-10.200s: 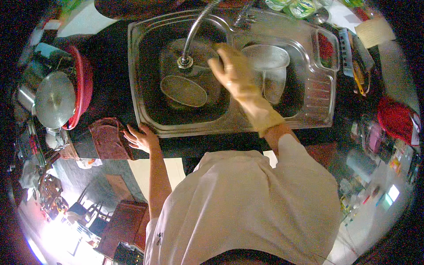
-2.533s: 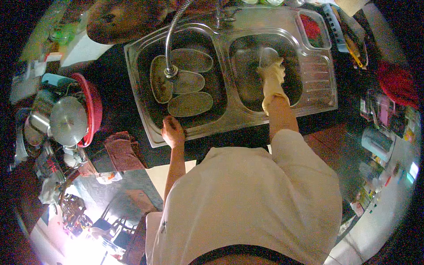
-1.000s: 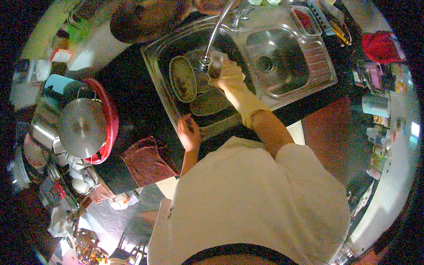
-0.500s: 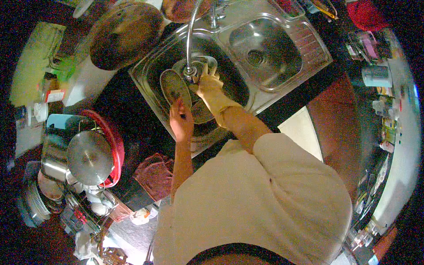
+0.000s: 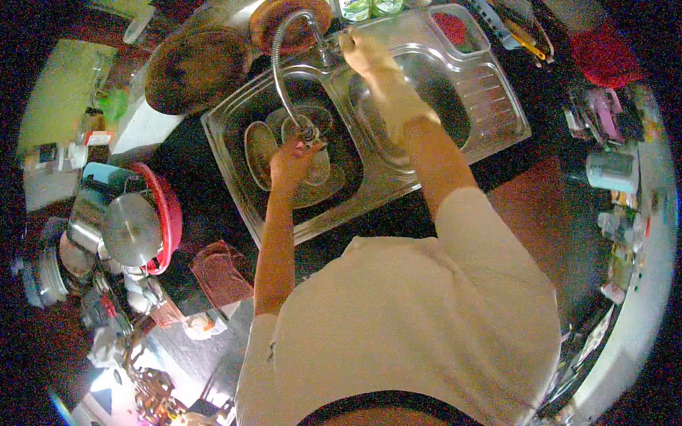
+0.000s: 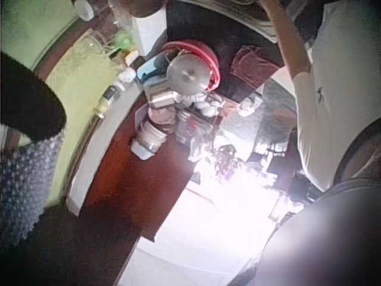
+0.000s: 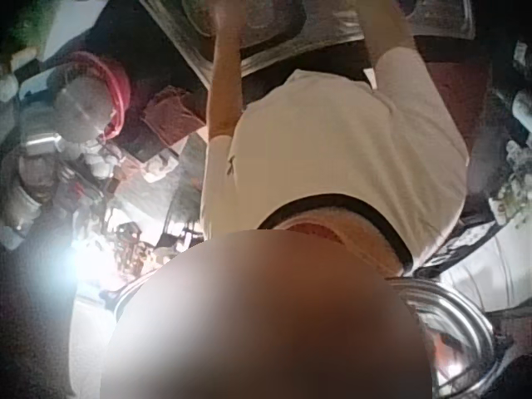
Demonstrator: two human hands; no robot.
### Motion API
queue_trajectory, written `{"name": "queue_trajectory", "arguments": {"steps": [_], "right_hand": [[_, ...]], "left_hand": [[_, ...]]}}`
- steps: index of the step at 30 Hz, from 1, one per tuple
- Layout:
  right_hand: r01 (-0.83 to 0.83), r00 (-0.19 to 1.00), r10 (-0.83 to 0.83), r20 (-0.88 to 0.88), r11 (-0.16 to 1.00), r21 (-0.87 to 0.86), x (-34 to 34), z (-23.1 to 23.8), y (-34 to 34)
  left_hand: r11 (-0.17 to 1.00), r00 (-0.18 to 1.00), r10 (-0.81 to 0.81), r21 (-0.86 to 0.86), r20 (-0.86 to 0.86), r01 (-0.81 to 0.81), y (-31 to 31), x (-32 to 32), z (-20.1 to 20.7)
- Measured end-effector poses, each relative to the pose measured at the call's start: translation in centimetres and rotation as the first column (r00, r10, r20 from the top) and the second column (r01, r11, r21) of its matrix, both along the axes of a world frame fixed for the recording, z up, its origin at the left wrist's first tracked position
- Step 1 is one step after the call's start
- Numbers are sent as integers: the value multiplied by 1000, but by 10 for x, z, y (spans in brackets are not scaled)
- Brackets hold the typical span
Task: The person washes dishes by hand in a sink. They scrub a bowl, a plate, and a plastic container using a sponge and rinse them under running water.
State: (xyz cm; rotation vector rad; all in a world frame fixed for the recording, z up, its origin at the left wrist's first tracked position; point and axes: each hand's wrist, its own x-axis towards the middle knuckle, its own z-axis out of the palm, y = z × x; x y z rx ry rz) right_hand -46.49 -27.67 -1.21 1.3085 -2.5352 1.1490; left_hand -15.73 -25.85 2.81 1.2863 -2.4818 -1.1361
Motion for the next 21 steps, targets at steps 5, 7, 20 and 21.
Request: {"name": "queue_trajectory", "arguments": {"steps": [5, 7, 20, 21], "right_hand": [[-283, 958, 286, -8, 950, 134, 15, 37, -19], [-325, 926, 365, -96, 901, 288, 1, 39, -5], [-411, 886, 415, 207, 910, -63, -14, -15, 113], [-392, 787, 300, 539, 918, 61, -3, -13, 132]], "left_hand": [[990, 983, 73, -129, 168, -52, 26, -32, -18], [986, 970, 118, -138, 214, -90, 28, -56, -21], [978, 942, 180, -154, 281, -141, 42, -61, 5], [986, 935, 146, -124, 324, -111, 43, -59, 9]]}}
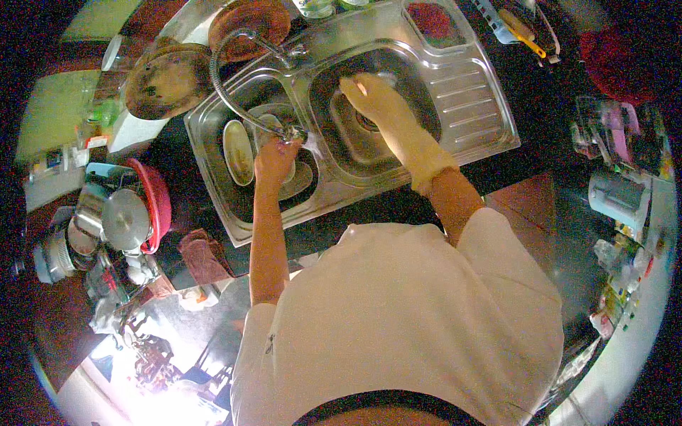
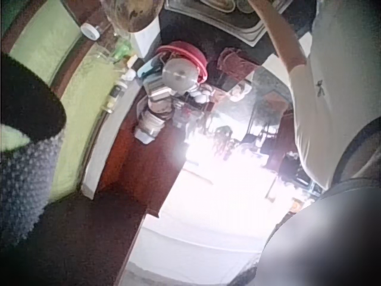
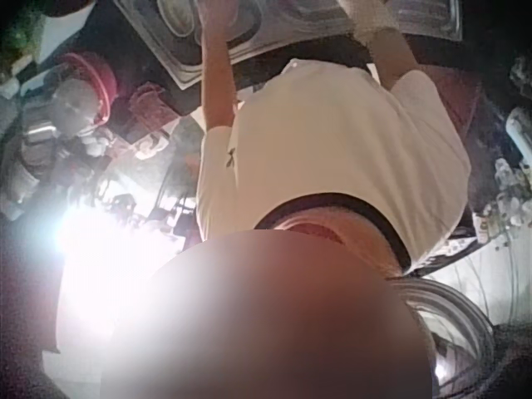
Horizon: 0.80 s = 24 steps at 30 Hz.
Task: The person washes dishes by hand in a sink. They scrub a bowl, a plate, and a plastic container using a sponge and rinse them under running water.
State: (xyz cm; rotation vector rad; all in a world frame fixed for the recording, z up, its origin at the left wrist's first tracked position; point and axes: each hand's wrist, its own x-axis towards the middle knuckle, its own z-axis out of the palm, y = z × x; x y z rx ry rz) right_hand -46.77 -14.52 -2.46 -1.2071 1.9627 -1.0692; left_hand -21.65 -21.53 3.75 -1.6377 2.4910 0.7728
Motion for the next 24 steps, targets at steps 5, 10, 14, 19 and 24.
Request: {"name": "queue_trajectory", "arguments": {"steps": [5, 10, 14, 19, 24], "right_hand": [[-134, 987, 62, 145, 815, 564, 30, -20, 71], [-113, 986, 12, 165, 778, 618, 42, -26, 79], [-198, 962, 27, 270, 752, 629, 42, -8, 59], [-100, 995, 56, 88, 748, 656, 36, -52, 67], [-160, 983, 58, 174, 731, 663, 35, -13, 74]], "left_hand": [[987, 989, -110, -111, 101, 121, -10, -7, -12], [984, 986, -10, -176, -169, -20, -30, -35, -42], [955, 942, 173, -185, -287, -232, -47, -54, -72], [930, 888, 257, -153, -382, -335, -55, -86, -76], [904, 866, 294, -176, -404, -389, -61, -87, -77]]}}
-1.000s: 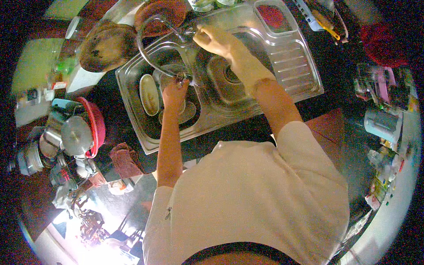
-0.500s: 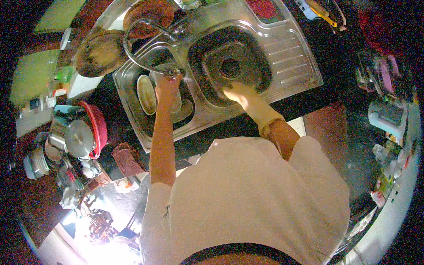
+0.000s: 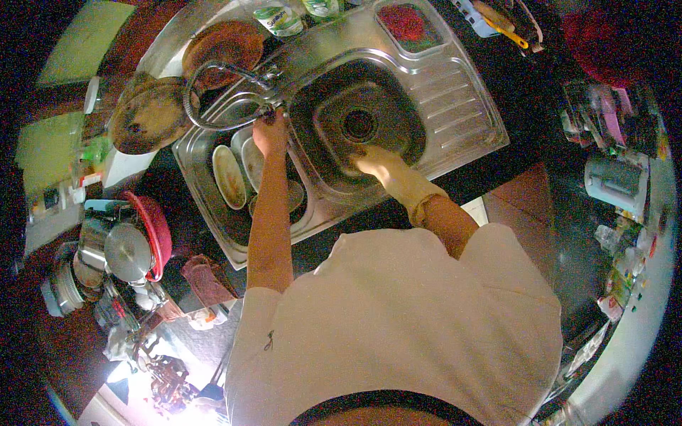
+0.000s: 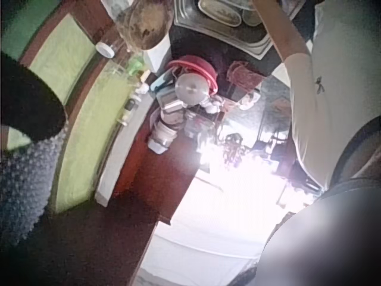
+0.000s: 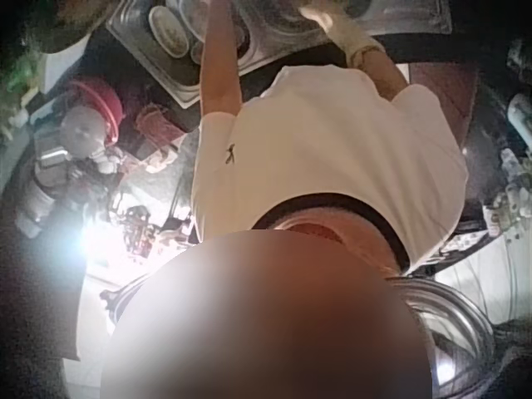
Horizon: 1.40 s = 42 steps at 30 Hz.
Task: The person washes dishes by hand in a sink. They scrub a bowl, a plate, and a plastic container using a sponge and rinse them under running water.
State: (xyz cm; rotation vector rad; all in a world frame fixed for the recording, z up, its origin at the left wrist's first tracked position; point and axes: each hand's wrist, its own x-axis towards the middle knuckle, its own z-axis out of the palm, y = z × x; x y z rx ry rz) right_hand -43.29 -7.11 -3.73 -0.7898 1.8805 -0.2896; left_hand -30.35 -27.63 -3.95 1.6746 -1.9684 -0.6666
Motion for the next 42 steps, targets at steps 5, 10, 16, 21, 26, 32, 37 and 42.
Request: {"name": "queue_trajectory", "arguments": {"steps": [5, 10, 16, 21, 26, 32, 37, 42], "right_hand": [[123, 990, -123, 73, 992, 1, -8, -22, -2], [337, 935, -336, 117, 942, 16, -12, -79, -17], [787, 409, -582, 703, 615, 51, -17, -50, -71], [753, 531, -623, 574, 658, 19, -31, -90, -107], [111, 960, -96, 262, 993, -43, 7, -56, -118], [305, 922, -239, 305, 934, -189, -7, -33, -95], [194, 980, -149, 129, 846, -497, -5, -56, -88], [88, 951, -54, 303, 991, -99, -20, -13, -87]], "left_hand": [[993, 993, -69, 86, -95, 77, 2, -22, -1], [951, 896, -33, 261, -443, 165, 19, -41, 4], [882, 873, -164, 329, -460, 339, 41, -15, 16], [839, 934, -250, 425, -253, 340, 59, -3, 34], [896, 955, -164, 368, -247, 249, 57, 31, 21], [898, 959, -120, 385, -256, 215, 57, 35, 12], [901, 974, -135, 386, -180, 196, 60, 24, 26], [874, 940, -323, 416, 106, 253, 66, 30, 55]]}}
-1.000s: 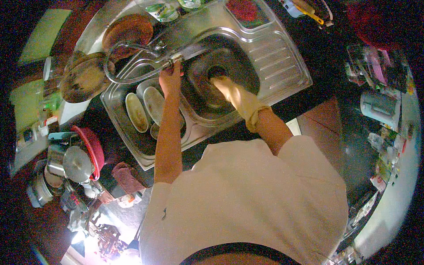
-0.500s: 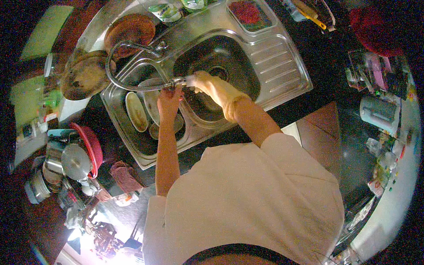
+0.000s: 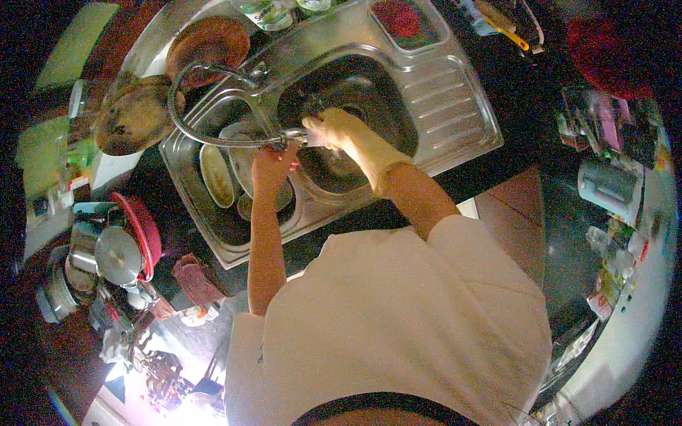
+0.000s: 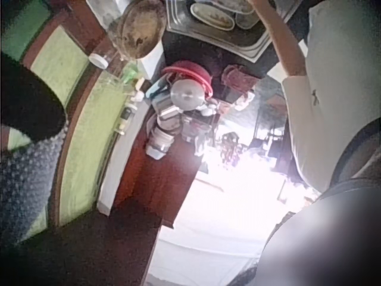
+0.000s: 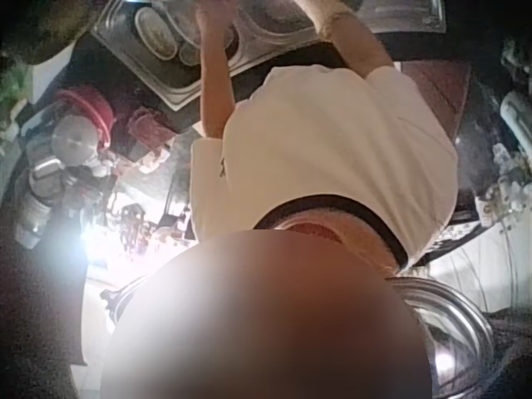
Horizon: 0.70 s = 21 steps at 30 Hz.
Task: The person washes dishes by hand in a sink. They scrub a bowl, a plate, and a plastic container using a sponge and rinse them under running water.
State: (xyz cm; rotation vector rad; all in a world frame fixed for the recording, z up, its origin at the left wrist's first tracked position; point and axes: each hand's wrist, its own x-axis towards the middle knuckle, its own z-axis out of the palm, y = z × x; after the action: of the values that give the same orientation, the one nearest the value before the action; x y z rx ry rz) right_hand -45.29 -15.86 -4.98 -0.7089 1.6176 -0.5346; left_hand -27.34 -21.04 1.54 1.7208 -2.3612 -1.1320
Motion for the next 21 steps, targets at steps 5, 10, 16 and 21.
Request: {"name": "queue_trajectory", "arguments": {"steps": [5, 10, 16, 21], "right_hand": [[-351, 929, 367, -39, 911, 214, -18, -16, 34], [-32, 910, -5, -415, 996, -84, -52, 29, 95], [291, 880, -341, -330, 937, -192, -122, 2, 160], [424, 866, -456, -207, 887, -180, -122, 30, 161]], "left_hand": [[987, 989, -102, 115, -105, 114, 5, -11, 16], [986, 977, 39, 165, -208, -4, 13, -43, 9], [998, 964, 61, 27, -260, -56, 18, -76, -2], [992, 971, 40, 128, -237, -10, 18, -68, 11]]}}
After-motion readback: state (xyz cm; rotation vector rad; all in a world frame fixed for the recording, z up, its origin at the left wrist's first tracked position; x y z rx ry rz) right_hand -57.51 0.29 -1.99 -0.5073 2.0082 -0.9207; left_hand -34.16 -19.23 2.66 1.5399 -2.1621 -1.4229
